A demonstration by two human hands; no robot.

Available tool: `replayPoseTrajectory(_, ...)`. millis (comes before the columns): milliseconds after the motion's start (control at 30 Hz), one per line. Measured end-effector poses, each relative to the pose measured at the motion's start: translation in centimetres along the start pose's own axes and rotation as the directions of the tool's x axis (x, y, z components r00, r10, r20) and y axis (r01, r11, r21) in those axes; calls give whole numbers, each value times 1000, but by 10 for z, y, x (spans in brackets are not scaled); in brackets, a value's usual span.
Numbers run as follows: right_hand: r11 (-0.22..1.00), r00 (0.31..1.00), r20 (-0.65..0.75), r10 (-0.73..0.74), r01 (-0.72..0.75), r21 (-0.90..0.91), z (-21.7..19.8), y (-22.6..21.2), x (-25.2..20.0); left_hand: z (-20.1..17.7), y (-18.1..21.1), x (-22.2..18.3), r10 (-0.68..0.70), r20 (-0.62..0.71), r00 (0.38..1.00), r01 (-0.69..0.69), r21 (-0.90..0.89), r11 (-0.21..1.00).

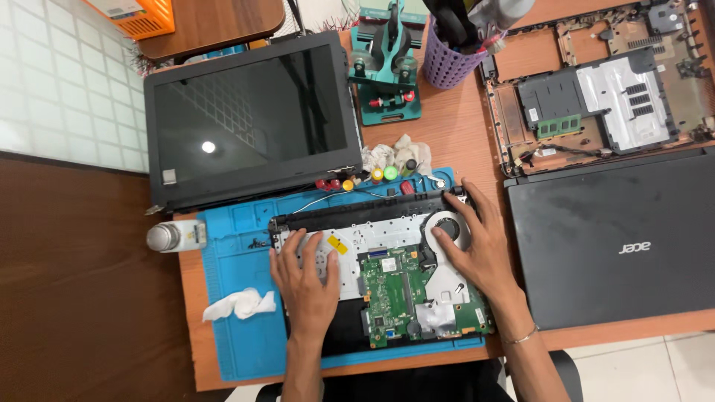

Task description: The person manipulates internal laptop components by hand, handling wires and a RAM module, and moves the internal metal housing parts.

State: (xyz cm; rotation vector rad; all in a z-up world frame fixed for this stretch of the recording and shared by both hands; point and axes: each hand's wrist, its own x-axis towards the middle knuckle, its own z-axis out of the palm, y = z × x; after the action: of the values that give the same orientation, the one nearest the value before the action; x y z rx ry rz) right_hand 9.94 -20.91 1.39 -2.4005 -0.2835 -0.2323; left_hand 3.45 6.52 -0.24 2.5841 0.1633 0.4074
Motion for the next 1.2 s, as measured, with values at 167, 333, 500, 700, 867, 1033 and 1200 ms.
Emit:
replayPoseTrajectory(167,1000,1000,10,8,-8,7,-1,-2,1,-4,-1,0,-16,47,999,16,3,1000)
replayPoseTrajectory(333,999,1000,26,6,-5,-35,-6,-6,4,-6,3,4,-4,43,999,4,11,1000)
replayPoseTrajectory(500,999,1000,17,-14,14,-48,-3,-5,4,-6,4,6,-7,45,999,5,40,999)
replayPoseTrajectory(700,999,999,10,-30,30,-28,-1,1,-6,-1,5,2,-26,27,999,25,51,998)
replayPoseTrajectory(867,998,1000,4,-28,27,52,-14,0,-13,1,22,1,33,-6,999,-33,4,999)
replayPoseTrajectory(1033,985,997,-19,80,-76,152,-35,-2,-22,12,41,4,156,-47,987,-161,-137,977)
replayPoseTrajectory(1200,947,975,-113,189,-150,284,-46,12,-30,19,67,9,172,47,984,-146,-341,929)
